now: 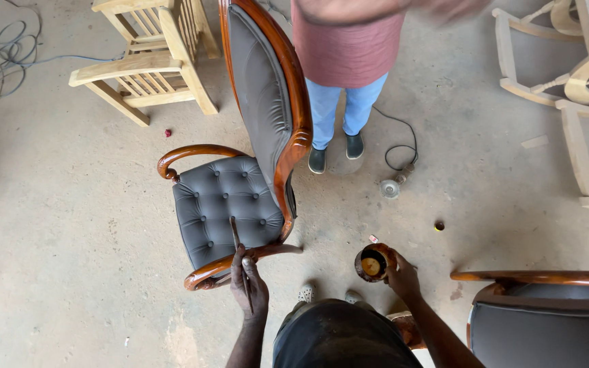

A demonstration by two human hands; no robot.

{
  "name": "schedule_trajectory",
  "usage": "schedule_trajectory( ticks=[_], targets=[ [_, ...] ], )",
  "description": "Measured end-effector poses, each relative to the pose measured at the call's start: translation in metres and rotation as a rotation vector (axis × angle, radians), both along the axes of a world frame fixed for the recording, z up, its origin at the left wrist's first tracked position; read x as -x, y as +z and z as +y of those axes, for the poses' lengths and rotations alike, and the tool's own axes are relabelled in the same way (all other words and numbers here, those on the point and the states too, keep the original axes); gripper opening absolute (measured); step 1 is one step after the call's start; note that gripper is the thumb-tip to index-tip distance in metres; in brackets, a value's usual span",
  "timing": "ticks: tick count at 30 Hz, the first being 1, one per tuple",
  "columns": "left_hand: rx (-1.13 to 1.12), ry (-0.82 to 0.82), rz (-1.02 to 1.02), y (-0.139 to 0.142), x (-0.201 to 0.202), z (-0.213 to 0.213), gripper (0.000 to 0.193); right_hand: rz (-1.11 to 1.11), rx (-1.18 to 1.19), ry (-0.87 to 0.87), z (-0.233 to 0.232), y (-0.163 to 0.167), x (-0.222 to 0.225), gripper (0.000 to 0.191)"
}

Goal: The person applies a brown finish to the wooden frame of a chair using a paintbrush. They dip the brush into a container and coat the legs and armrests of multiple chairs in a workshop.

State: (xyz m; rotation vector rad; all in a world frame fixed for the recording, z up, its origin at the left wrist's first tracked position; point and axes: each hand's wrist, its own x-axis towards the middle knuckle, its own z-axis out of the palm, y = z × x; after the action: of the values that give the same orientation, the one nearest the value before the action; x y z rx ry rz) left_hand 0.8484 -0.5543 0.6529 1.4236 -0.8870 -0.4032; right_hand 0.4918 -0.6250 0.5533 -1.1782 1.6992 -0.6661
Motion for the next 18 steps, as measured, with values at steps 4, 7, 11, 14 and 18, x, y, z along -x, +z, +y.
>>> schedule_trajectory(
  ticks=[4,7,11,14,18],
  targets=[
    [-0.043,0.034,0.035,-0.005,0.017,0.011,0.043,-0.008,-0.024,0.042,-0.001,-0.009,0.007,0.059],
    [-0.16,0.065,0.066,-0.012,0.031,0.022,0.044,0.013,-0.008,0.087,-0.002,-0.015,0.009,0.059],
    [-0.145,0.069,0.071,-0.02,0.045,0.038,0.045,0.074,0.192,0.208,-0.01,-0.017,0.006,0.06],
    [-0.344,0.143,0.089,-0.022,0.05,0.054,0.049,0.016,0.045,0.244,-0.018,-0.016,0.0,0.058],
    [-0.425,0.229,0.162,-0.022,0.054,0.073,0.051,0.0,-0.152,0.303,-0.027,-0.014,-0.014,0.058]
  ],
)
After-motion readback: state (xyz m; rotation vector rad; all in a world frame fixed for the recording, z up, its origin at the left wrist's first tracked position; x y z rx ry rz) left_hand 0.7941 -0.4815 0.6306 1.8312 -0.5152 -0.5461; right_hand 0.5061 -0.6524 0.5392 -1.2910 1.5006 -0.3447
